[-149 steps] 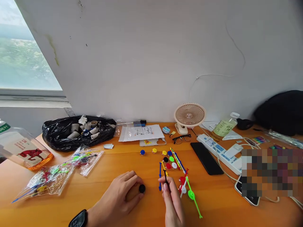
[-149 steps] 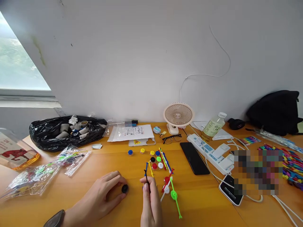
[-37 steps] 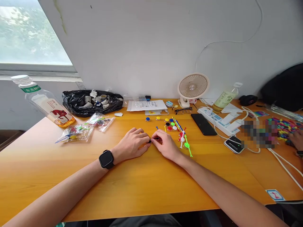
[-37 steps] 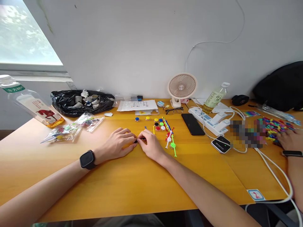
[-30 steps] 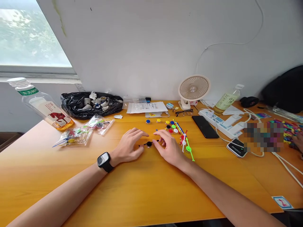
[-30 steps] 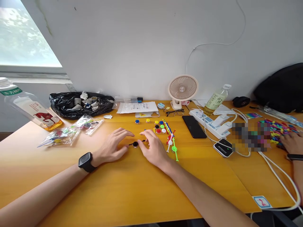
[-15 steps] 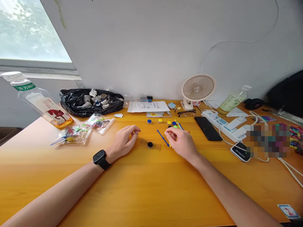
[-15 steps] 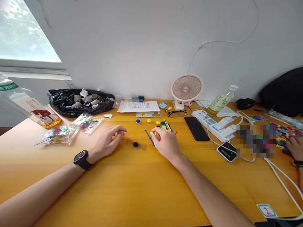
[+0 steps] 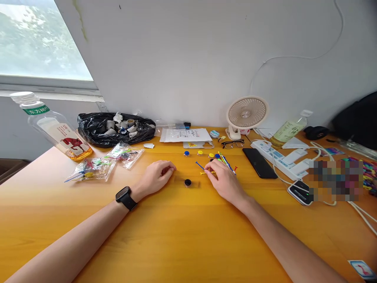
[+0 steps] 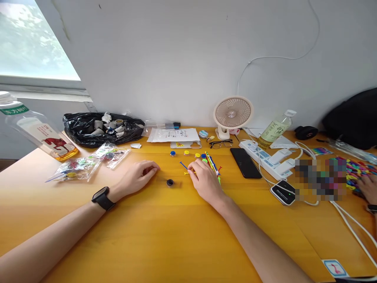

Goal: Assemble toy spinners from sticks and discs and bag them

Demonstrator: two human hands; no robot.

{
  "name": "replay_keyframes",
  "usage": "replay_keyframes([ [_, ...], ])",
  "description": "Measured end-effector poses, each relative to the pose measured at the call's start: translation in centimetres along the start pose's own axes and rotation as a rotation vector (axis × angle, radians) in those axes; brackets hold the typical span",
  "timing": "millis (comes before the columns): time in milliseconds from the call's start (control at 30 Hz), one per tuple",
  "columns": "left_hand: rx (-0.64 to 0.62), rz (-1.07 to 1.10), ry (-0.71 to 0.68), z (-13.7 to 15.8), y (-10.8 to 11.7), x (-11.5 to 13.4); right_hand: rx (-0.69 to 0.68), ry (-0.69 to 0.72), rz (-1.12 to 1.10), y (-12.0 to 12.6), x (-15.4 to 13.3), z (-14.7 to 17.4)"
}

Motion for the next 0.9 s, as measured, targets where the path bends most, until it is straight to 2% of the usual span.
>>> replay_keyframes([
  [133,0.001,-0.012,-0.015,0.0,0.1,0.1,0.048,-0.029,-0.058,0.8,0.2,0.0],
  [333,-0.013,-0.025,-0.100,0.0,0.0,1.3,0.172,-0.173,-0.243,2.1,2.7,0.0],
  [467,-0.010,-0.043,-0.110,0.0,0.0,1.4,0.175,-0.171,-0.196,2.5,3.0,-0.2],
  [600,-0.014,-0.053,-0.114,0.0,-0.1,1.4,0.120,-0.261,-0.064,2.7,3.7,-0.2],
  [700,-0.017,-0.051,-0.108,0.0,-0.1,1.4,0.021,-0.308,-0.026,2.5,3.8,-0.1],
  [800,-0.021,-0.052,-0.103,0.0,-0.1,1.4,-0.085,-0.212,0.078,1.9,2.7,-0.1],
  [900,-0.022,-0.055,-0.102,0.0,-0.1,1.4,-0.136,-0.132,0.217,1.1,2.1,0.1],
])
Point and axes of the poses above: each hand's wrist, its own z-axis away from the middle knuckle, its own y-axis out of the back of the hand, x = y × z, the point moved 10 cm from there along -z, towards the middle knuckle, and after that the axes turned 5 degrees about -y, right-handed, at the moved point
